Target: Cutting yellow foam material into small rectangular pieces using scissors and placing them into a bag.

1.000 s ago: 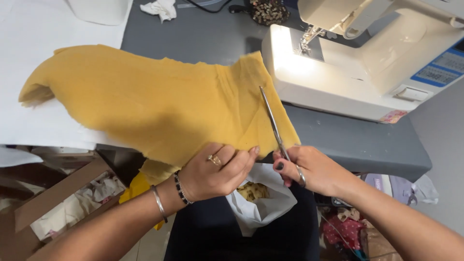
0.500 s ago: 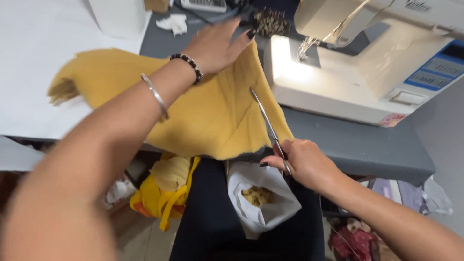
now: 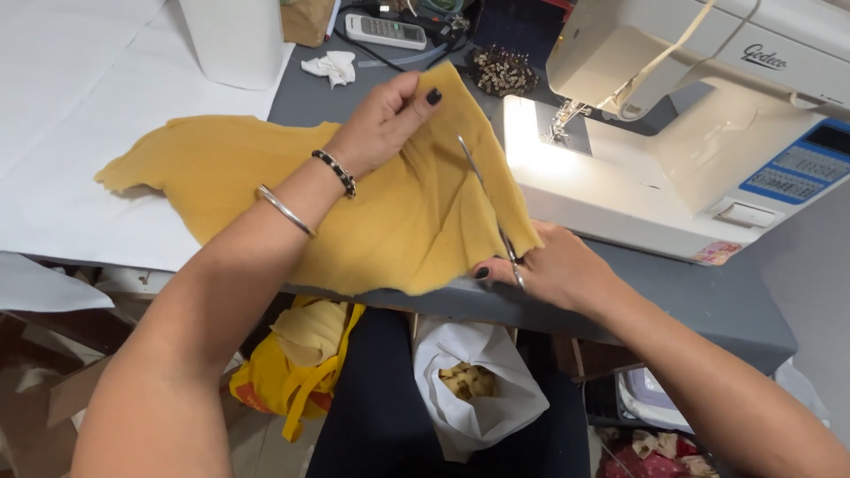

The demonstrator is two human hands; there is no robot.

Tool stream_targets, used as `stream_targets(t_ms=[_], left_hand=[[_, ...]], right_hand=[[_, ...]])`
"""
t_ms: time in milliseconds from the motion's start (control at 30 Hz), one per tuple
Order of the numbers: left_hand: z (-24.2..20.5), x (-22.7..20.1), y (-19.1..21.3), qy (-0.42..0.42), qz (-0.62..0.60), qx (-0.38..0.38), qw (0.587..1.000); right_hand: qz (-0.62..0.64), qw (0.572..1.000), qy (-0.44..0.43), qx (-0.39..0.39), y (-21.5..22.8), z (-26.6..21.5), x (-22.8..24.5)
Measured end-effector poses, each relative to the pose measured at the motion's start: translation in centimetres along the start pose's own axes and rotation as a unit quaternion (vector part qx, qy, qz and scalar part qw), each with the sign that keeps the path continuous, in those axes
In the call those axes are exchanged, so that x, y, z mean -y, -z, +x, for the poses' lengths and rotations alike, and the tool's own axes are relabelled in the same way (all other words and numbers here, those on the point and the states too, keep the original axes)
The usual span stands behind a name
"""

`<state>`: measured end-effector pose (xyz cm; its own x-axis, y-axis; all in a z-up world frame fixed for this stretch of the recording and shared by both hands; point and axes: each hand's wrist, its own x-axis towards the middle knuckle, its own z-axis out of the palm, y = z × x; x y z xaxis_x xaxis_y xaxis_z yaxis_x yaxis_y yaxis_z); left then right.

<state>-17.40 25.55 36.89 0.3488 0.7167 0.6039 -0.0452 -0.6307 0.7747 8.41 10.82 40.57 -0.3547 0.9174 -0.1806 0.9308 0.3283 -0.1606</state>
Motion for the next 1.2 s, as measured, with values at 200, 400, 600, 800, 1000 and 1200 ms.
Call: stream_targets(t_ms=[200, 400, 600, 800, 1000, 1200], left_hand=[[-0.2, -0.3, 0.5, 0.015, -0.007, -0.005, 1.0], [-0.1, -0.4, 0.4, 0.102, -0.012, -0.009, 0.995], [0.1, 1.8, 0.6, 0.037, 0.038, -0.051, 0.997], [-0.2, 1.3, 0.6, 0.044, 0.027, -0.06, 0.997], [0.1, 2.1, 0.4, 0.048, 0.013, -0.063, 0.997], [0.5, 3.1, 0.8, 0.015, -0.041, -0.076, 0.996]], right_hand=[[0.095, 0.993, -0.073, -0.008, 0.1, -1.0, -0.8], [0.033, 0.994, -0.037, 0.099, 3.1, -1.6, 0.0], [-0.02, 0.997, 0.029, 0.07, 3.2, -1.7, 0.2], [-0.178, 0.981, -0.049, 0.065, 3.3, -1.2, 1.4], [-0.268, 0.953, -0.075, 0.117, 5.5, -2.3, 3.4], [-0.309, 0.934, -0.133, 0.118, 7.0, -3.4, 2.7]])
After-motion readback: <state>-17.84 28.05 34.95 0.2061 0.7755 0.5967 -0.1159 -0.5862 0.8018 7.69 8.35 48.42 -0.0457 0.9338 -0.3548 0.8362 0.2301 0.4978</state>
